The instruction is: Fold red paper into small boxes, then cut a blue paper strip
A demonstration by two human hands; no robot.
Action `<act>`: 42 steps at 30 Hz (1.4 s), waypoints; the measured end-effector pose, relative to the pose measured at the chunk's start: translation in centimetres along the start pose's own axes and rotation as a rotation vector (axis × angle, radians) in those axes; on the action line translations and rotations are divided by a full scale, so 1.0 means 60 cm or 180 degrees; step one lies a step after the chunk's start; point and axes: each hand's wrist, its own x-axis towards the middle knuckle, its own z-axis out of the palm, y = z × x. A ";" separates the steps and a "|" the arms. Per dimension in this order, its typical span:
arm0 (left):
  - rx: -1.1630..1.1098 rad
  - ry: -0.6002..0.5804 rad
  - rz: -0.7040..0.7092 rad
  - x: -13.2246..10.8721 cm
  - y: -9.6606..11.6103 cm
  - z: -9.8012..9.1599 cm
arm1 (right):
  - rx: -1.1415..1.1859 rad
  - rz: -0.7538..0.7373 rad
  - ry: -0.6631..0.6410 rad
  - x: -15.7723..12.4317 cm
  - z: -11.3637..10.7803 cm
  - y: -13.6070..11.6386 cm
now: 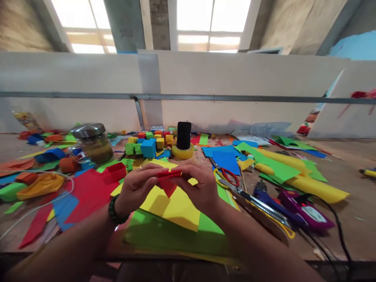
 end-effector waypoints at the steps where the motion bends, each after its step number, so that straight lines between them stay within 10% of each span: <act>1: 0.0102 0.0033 0.0094 -0.001 0.002 -0.001 | -0.0004 -0.0026 -0.0025 -0.001 -0.001 -0.002; 11: 0.0846 0.0075 0.0231 -0.004 0.022 0.011 | -0.0240 -0.0291 -0.0284 -0.012 0.001 -0.007; 42: 0.0335 0.0448 -0.0483 -0.012 0.038 0.029 | 0.1630 0.1196 -0.0378 -0.032 0.030 -0.012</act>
